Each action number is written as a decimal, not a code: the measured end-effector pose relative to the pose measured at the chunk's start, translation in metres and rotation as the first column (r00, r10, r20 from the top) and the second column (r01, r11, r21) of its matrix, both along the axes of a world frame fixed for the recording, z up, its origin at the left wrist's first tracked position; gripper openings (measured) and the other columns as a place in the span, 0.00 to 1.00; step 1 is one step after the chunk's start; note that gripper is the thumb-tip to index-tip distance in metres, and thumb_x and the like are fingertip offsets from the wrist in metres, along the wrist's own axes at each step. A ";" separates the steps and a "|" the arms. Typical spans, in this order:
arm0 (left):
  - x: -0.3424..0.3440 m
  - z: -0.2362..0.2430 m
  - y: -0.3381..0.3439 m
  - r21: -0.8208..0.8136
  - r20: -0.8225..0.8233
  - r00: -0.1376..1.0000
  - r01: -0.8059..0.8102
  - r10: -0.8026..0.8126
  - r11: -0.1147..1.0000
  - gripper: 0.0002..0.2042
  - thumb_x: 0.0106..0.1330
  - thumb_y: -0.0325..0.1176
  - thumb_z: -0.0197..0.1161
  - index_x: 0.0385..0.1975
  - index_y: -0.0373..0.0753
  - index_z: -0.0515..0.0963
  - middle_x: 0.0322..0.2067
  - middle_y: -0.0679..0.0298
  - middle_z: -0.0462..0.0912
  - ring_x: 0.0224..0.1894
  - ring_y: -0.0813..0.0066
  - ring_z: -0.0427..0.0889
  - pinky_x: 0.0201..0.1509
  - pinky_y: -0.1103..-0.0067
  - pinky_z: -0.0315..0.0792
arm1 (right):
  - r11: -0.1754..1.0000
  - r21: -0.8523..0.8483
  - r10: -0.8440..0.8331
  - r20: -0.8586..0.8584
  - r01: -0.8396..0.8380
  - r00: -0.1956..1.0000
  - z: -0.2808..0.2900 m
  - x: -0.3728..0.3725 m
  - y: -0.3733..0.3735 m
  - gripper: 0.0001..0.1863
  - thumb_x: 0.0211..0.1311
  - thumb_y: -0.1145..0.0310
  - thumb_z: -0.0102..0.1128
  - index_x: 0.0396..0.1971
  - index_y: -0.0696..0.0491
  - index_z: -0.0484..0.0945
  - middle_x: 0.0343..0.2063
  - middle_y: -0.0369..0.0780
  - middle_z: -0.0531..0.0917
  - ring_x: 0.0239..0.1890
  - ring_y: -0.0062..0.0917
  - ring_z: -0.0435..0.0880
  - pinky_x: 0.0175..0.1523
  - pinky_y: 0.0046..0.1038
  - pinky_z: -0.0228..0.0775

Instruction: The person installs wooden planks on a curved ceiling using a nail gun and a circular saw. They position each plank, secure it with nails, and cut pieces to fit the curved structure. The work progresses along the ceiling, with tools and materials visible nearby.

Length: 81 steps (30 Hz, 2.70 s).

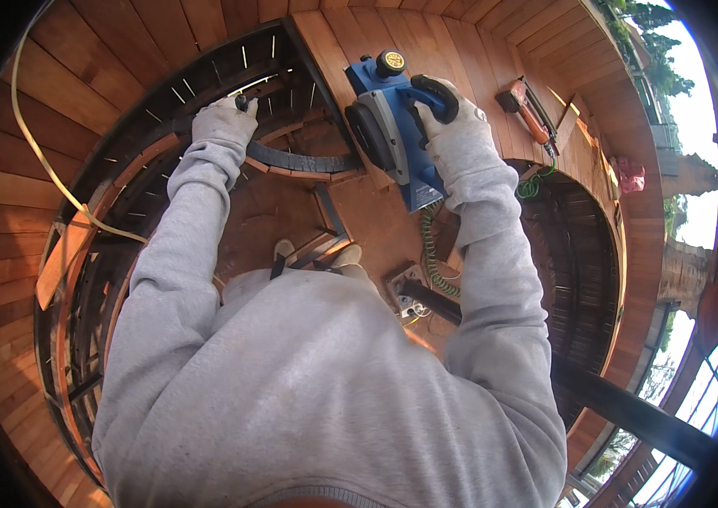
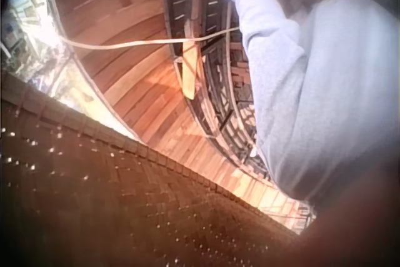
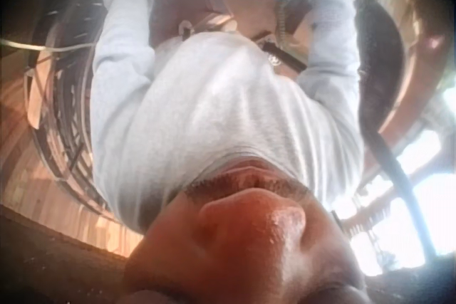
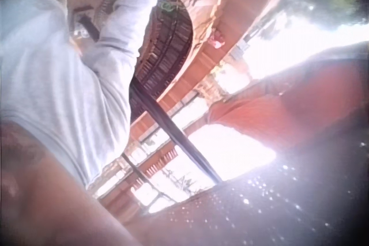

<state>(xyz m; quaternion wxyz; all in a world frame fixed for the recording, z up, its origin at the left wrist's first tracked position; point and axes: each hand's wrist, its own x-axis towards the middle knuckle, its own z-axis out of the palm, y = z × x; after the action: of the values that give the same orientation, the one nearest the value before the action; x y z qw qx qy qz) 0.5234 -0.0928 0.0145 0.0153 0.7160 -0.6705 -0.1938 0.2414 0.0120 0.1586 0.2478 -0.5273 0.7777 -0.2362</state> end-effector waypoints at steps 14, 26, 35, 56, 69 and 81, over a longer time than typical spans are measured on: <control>-0.003 -0.021 0.000 -0.203 0.054 0.998 0.053 -0.043 0.978 0.22 0.70 0.56 0.52 0.43 0.45 0.85 0.44 0.57 0.87 0.50 0.55 0.84 0.60 0.65 0.73 | 0.991 -0.081 0.099 -0.114 -0.108 0.989 -0.032 -0.032 0.175 0.21 0.62 0.72 0.64 0.55 0.54 0.78 0.47 0.47 0.85 0.49 0.37 0.86 0.55 0.32 0.78; 0.000 -0.015 -0.001 -0.130 -0.002 0.997 0.070 -0.071 0.989 0.22 0.71 0.56 0.52 0.43 0.45 0.84 0.44 0.58 0.87 0.50 0.57 0.85 0.59 0.64 0.73 | 0.969 -0.144 0.170 -0.201 -0.201 0.965 -0.039 -0.005 0.064 0.20 0.63 0.71 0.63 0.56 0.51 0.77 0.45 0.49 0.86 0.50 0.42 0.85 0.56 0.35 0.77; 0.002 -0.006 -0.001 -0.077 -0.064 0.996 0.061 -0.066 0.995 0.20 0.70 0.54 0.53 0.42 0.46 0.84 0.43 0.57 0.88 0.49 0.56 0.84 0.56 0.65 0.75 | 0.979 -0.100 0.150 -0.255 -0.180 0.955 -0.042 0.010 -0.014 0.20 0.65 0.65 0.63 0.57 0.45 0.78 0.48 0.46 0.85 0.53 0.42 0.84 0.60 0.36 0.75; -0.002 -0.014 0.001 -0.181 0.052 0.997 0.058 -0.049 0.982 0.19 0.67 0.55 0.58 0.41 0.47 0.85 0.42 0.58 0.88 0.47 0.56 0.86 0.55 0.65 0.77 | 0.996 -0.085 0.045 0.052 -0.040 0.998 -0.009 -0.035 0.115 0.20 0.65 0.73 0.63 0.57 0.56 0.79 0.50 0.45 0.85 0.53 0.29 0.85 0.59 0.26 0.75; -0.002 -0.018 -0.002 -0.175 0.031 0.999 0.043 -0.038 0.984 0.19 0.67 0.55 0.58 0.41 0.47 0.85 0.41 0.57 0.88 0.47 0.55 0.85 0.54 0.64 0.77 | 0.977 -0.129 0.145 -0.168 -0.168 0.975 -0.039 -0.024 0.152 0.21 0.61 0.73 0.63 0.56 0.53 0.78 0.48 0.48 0.85 0.49 0.41 0.86 0.54 0.35 0.78; 0.003 -0.005 0.000 -0.068 -0.051 0.996 0.066 -0.069 0.996 0.21 0.70 0.55 0.53 0.44 0.46 0.84 0.44 0.58 0.87 0.51 0.58 0.84 0.59 0.66 0.73 | 0.984 -0.099 0.133 -0.120 -0.145 0.984 -0.040 0.004 0.037 0.20 0.64 0.68 0.63 0.56 0.49 0.77 0.44 0.50 0.86 0.49 0.45 0.85 0.55 0.37 0.77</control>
<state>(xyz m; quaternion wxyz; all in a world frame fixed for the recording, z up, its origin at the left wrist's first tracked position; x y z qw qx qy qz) 0.5262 -0.0928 0.0096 0.0505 0.6865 -0.6998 -0.1910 0.2458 0.0486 0.1183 0.1908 -0.6053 0.7378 -0.2297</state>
